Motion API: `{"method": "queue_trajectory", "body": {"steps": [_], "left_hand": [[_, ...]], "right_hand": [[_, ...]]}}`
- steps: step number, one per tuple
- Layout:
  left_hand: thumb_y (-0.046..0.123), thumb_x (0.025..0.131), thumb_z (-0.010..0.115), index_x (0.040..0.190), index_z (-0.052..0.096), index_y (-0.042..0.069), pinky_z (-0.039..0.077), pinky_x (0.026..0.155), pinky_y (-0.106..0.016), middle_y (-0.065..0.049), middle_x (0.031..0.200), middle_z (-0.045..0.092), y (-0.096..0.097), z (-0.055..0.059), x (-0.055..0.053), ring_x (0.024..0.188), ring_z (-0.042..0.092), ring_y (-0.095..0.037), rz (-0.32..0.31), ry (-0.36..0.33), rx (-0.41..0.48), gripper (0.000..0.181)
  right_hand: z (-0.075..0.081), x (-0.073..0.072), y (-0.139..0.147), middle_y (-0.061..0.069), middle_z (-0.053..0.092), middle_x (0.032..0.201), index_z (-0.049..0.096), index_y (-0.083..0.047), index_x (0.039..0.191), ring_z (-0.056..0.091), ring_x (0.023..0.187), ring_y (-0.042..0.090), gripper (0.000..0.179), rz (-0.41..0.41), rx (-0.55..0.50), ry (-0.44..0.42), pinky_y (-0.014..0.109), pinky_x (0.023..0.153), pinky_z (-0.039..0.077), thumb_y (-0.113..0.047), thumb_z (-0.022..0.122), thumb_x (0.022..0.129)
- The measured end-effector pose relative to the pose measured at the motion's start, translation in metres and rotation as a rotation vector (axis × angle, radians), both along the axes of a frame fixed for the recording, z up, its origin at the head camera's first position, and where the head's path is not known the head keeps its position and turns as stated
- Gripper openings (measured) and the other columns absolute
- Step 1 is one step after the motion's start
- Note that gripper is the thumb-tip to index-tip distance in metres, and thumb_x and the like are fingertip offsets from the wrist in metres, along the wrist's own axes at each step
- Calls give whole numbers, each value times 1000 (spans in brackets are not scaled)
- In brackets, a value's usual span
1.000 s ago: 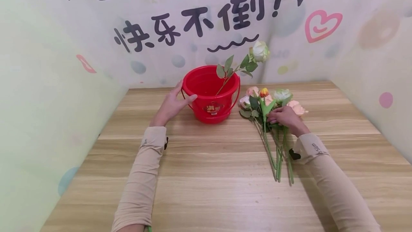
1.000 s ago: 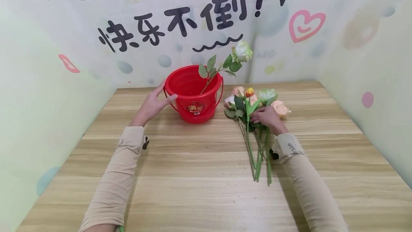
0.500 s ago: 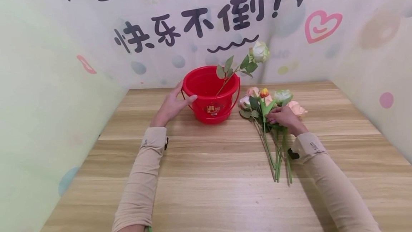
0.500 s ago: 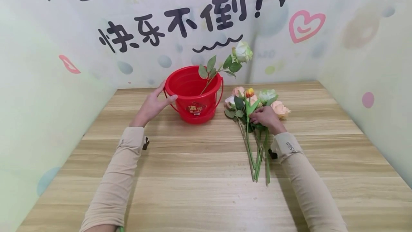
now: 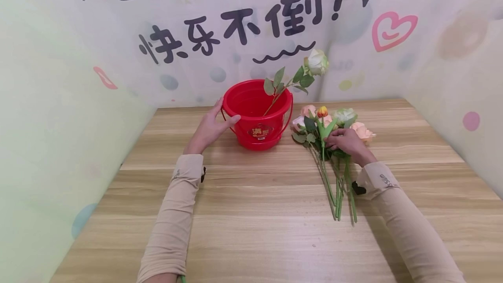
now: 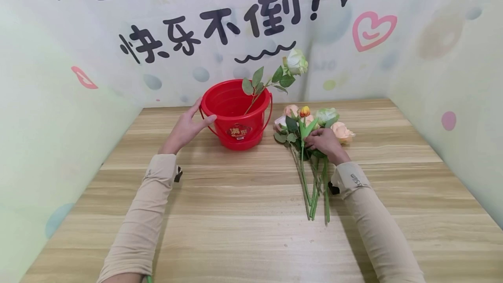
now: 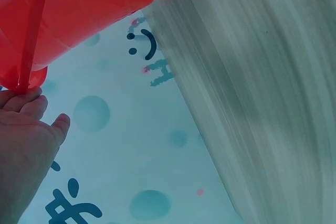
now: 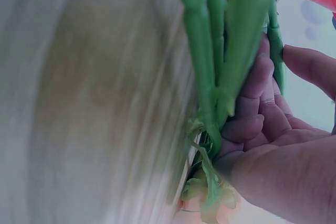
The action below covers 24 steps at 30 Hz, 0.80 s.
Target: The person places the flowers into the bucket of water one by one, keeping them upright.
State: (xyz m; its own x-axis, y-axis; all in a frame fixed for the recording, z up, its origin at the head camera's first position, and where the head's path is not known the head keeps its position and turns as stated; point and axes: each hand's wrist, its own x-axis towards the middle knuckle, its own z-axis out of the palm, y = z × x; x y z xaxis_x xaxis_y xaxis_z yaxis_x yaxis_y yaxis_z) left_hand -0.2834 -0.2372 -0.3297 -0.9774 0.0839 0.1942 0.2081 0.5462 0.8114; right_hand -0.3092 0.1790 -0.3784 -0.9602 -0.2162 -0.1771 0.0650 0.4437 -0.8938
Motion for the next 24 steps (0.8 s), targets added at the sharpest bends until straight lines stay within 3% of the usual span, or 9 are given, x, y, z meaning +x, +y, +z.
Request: {"method": "queue_trajectory", "body": {"steps": [9,16,24], "left_hand": [[60,89,73,166,25,24,49,105,-53,1,168,30,0,0,-1,152,29,-25,0,1,4,98],[62,88,73,166,25,26,51,103,-53,2,167,31,0,1,-1,151,30,-25,-1,-1,-1,98],[63,88,73,166,25,28,52,102,-53,2,166,33,-1,1,1,149,32,-25,2,-1,-2,98]], "right_hand": [[2,4,3,0,74,91,58,10,119,65,80,10,30,-14,-1,25,26,76,53,-15,61,104],[5,5,5,-7,71,84,59,7,116,61,76,9,27,-54,-20,55,24,70,48,-17,63,104],[11,8,4,-6,66,87,59,10,118,60,78,7,30,-93,-72,126,25,76,49,-15,66,102]]}}
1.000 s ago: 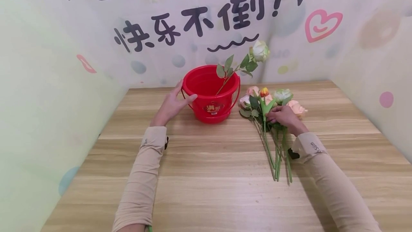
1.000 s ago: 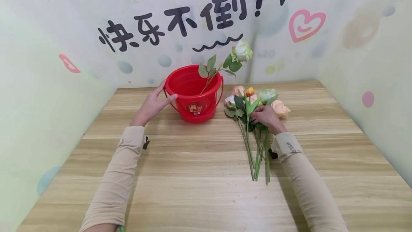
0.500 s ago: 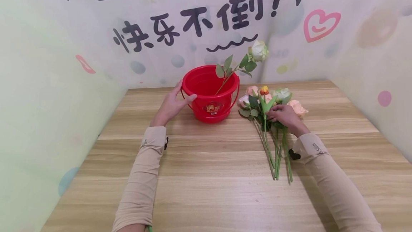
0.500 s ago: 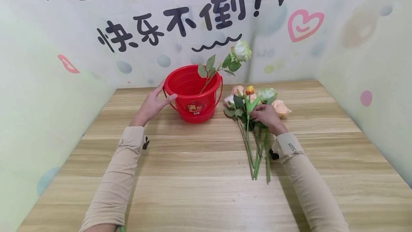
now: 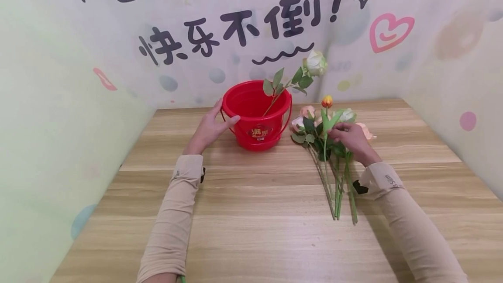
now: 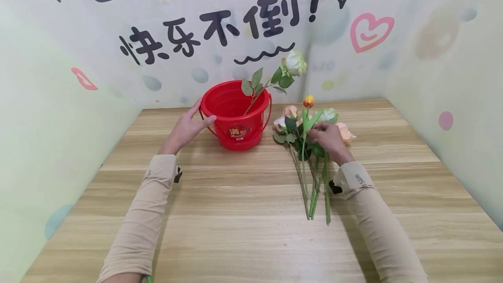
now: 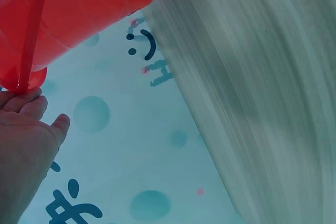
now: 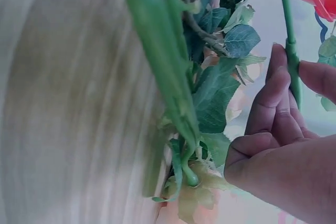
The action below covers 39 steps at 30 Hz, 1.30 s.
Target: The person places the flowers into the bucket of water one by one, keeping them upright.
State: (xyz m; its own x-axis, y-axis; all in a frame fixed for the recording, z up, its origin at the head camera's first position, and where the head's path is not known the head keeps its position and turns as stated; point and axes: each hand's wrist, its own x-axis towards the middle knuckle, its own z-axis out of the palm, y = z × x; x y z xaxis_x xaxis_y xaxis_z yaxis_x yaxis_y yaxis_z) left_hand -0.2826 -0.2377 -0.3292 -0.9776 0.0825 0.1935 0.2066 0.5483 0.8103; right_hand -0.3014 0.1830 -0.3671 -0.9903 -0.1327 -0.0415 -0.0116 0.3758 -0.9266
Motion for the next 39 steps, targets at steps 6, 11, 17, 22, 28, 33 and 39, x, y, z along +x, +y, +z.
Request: {"method": "queue_trajectory", "body": {"steps": [6,11,17,22,28,33,39], "left_hand": [[64,87,74,166,24,29,53,101,-53,2,166,33,0,1,1,149,32,-26,4,-9,2,100],[64,87,73,166,24,28,52,101,-53,1,166,32,1,1,2,150,31,-26,5,-13,-1,100],[63,88,73,166,25,26,52,102,-53,1,166,33,2,1,2,150,31,-26,2,-5,5,99],[62,88,73,166,26,27,51,103,-54,1,166,33,2,1,2,150,31,-26,-1,5,-1,98],[63,87,73,166,26,28,51,103,-54,1,166,34,0,1,2,149,32,-26,1,6,-5,98],[63,88,73,166,26,28,51,102,-54,1,166,33,0,1,1,150,32,-26,1,2,-4,98],[63,87,74,166,26,28,52,101,-54,1,166,33,1,1,2,149,32,-26,3,-1,5,99]], "right_hand": [[6,0,0,-6,64,86,58,6,118,62,82,10,29,-30,-71,33,26,80,49,-17,66,101],[9,0,-3,-13,71,80,58,5,116,65,75,4,22,-51,-227,80,22,78,52,-11,64,102],[13,1,-7,-10,74,80,59,1,110,67,69,4,12,-67,-405,125,17,73,53,-5,63,101],[21,4,-12,-8,75,83,60,2,107,68,72,8,12,-84,-469,148,19,75,54,-7,65,100],[29,9,-20,-5,75,85,64,-1,103,69,74,9,7,-80,-515,169,24,82,52,-7,66,100],[35,11,-27,-5,75,82,63,-2,103,69,71,9,6,-81,-541,180,24,82,51,-4,66,99],[42,11,-33,-5,75,79,63,-5,99,68,70,9,3,-80,-556,203,19,69,48,-4,66,100]]}}
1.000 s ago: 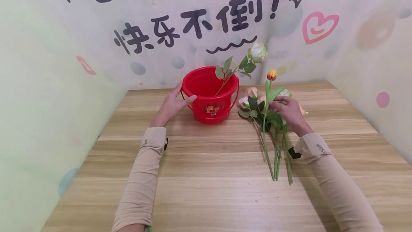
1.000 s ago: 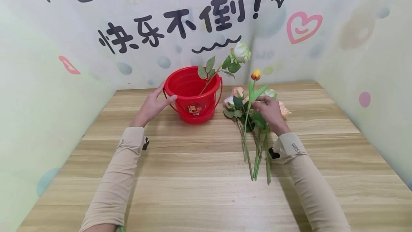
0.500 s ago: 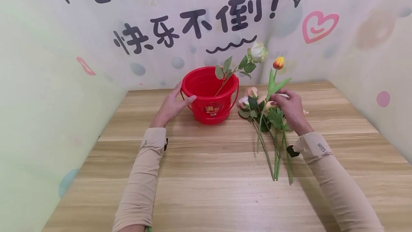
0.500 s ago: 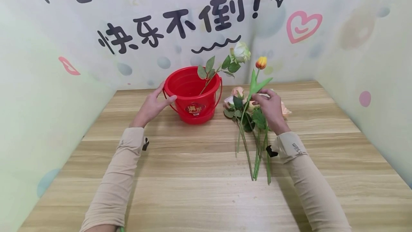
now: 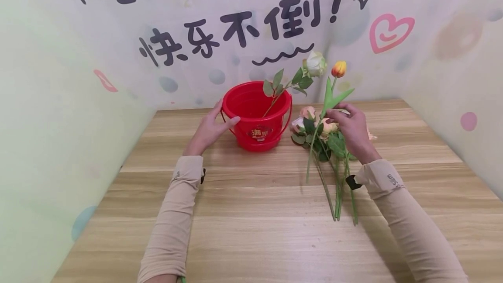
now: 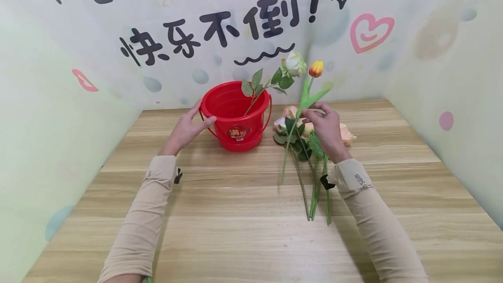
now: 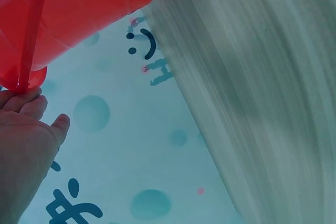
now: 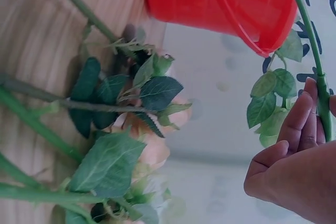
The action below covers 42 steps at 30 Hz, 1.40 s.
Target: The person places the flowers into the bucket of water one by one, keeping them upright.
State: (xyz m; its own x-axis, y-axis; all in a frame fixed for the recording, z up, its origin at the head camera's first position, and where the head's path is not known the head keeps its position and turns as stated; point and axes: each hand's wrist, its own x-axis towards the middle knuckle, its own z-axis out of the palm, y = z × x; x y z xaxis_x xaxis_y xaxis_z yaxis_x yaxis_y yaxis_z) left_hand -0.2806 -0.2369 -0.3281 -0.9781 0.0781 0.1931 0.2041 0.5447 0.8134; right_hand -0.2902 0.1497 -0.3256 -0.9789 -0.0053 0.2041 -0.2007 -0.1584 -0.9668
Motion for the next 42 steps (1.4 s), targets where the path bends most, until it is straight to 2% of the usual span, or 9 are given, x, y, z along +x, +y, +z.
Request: {"method": "queue_trajectory", "body": {"steps": [6,13,19,23,34,42], "left_hand": [[61,87,74,166,27,28,51,102,-54,2,166,33,0,0,0,150,31,-25,-1,2,0,98],[62,87,75,166,27,28,51,102,-55,2,165,34,-1,-1,-1,149,32,-26,-3,-4,11,98],[62,86,75,166,27,29,53,100,-54,2,165,35,-1,-1,0,148,33,-26,-2,1,15,98],[61,87,75,166,27,29,52,102,-54,3,165,34,-2,-1,0,149,32,-25,-1,0,17,98],[63,86,75,165,28,30,53,100,-53,4,164,36,-1,-3,-2,148,34,-24,-11,17,18,98],[63,86,75,165,28,30,53,101,-53,4,164,35,-1,-3,-2,148,33,-24,-11,23,17,98]], "right_hand": [[7,0,-7,-4,75,79,64,-10,94,68,71,8,8,-10,-47,29,17,61,42,-3,65,99],[17,-3,-15,-4,75,78,59,-5,96,68,71,9,7,-29,-89,54,19,65,40,-4,65,100],[26,-6,-23,-5,75,75,60,-8,94,68,70,9,9,-54,-119,59,20,64,40,-4,65,99],[31,-7,-30,-3,75,74,61,-8,91,69,68,9,11,-65,-170,69,20,63,40,-1,65,99],[37,-11,-44,2,76,77,60,-4,96,71,68,11,8,-109,-335,85,19,60,39,1,66,99],[39,-14,-46,5,75,80,59,-3,99,69,69,14,9,-136,-463,62,19,58,40,1,66,99]]}}
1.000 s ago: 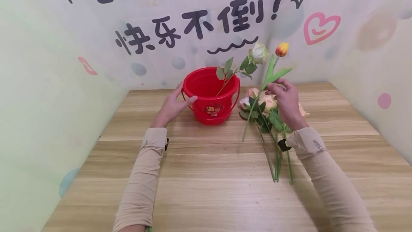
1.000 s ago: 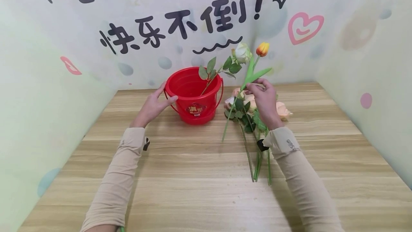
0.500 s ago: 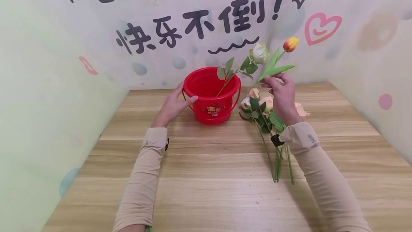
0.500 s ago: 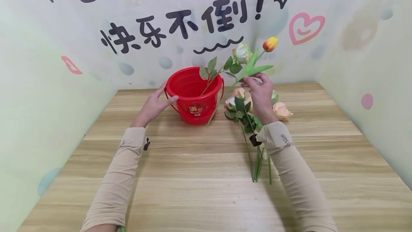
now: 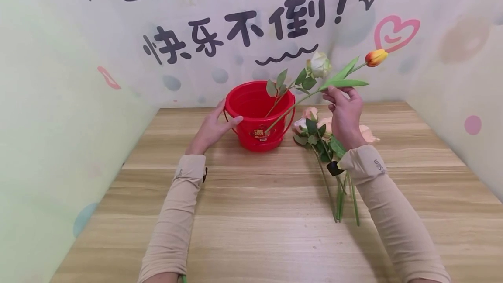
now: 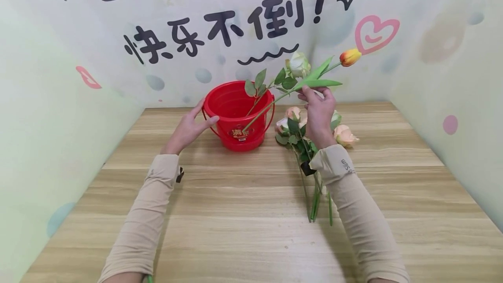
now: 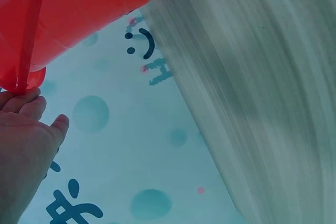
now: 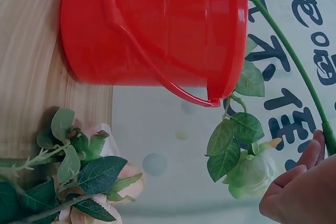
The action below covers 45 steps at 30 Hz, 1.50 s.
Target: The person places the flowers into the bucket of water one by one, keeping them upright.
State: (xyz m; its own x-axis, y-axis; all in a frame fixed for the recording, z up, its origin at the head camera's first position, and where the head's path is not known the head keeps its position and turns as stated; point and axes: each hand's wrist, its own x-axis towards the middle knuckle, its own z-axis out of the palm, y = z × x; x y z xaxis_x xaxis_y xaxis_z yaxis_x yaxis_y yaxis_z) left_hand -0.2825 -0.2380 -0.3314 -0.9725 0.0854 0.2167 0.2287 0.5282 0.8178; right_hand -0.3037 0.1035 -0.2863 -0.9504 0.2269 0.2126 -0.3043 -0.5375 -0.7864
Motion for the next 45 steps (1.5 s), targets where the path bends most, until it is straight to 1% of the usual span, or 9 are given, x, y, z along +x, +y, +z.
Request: {"method": "queue_trajectory", "body": {"steps": [4,9,18,25,28,34,40,45], "left_hand": [[63,86,75,166,27,30,52,101,-54,4,165,34,0,1,0,149,32,-24,5,-13,2,99],[61,87,75,166,28,29,52,102,-53,3,165,34,0,2,0,149,31,-24,4,-15,4,98],[61,87,75,165,28,29,51,103,-53,3,165,34,1,2,1,149,31,-22,2,-5,5,97],[62,86,75,165,28,30,51,102,-53,3,165,35,2,2,1,149,31,-23,4,-11,8,97],[62,87,75,165,28,30,51,102,-53,3,164,36,1,1,1,149,33,-23,1,-3,10,97],[62,87,75,165,28,31,51,102,-54,4,163,37,0,-1,1,148,34,-23,-4,9,18,97],[61,87,75,165,29,30,51,103,-54,5,163,37,1,0,2,148,34,-23,-5,12,17,96],[61,87,74,165,28,31,51,103,-54,4,163,37,1,1,2,147,34,-23,-2,11,11,95]], "right_hand": [[2,-1,0,7,74,78,58,-1,98,67,67,16,8,-1,-81,-11,19,56,40,3,65,99],[3,-3,-1,8,73,78,58,0,97,66,67,17,8,-14,-141,-30,19,55,40,4,66,99],[6,-4,-1,10,73,80,56,-2,97,63,71,18,10,-43,-192,-41,19,57,39,1,66,100],[3,-6,-1,11,73,79,56,-1,98,64,69,18,12,-69,-221,-52,20,55,40,1,68,98],[0,-9,-3,10,73,77,58,-1,96,65,67,18,11,-94,-200,-50,20,55,40,2,68,98],[-10,-14,-9,7,73,76,61,-3,94,67,65,14,10,-142,-106,-30,19,55,43,4,67,97],[-21,-17,-17,1,73,78,61,-7,98,68,71,13,11,-185,26,12,18,59,46,2,66,98],[-27,-19,-23,-2,73,78,60,-10,98,69,74,12,12,-194,90,38,20,64,47,0,66,99]]}}
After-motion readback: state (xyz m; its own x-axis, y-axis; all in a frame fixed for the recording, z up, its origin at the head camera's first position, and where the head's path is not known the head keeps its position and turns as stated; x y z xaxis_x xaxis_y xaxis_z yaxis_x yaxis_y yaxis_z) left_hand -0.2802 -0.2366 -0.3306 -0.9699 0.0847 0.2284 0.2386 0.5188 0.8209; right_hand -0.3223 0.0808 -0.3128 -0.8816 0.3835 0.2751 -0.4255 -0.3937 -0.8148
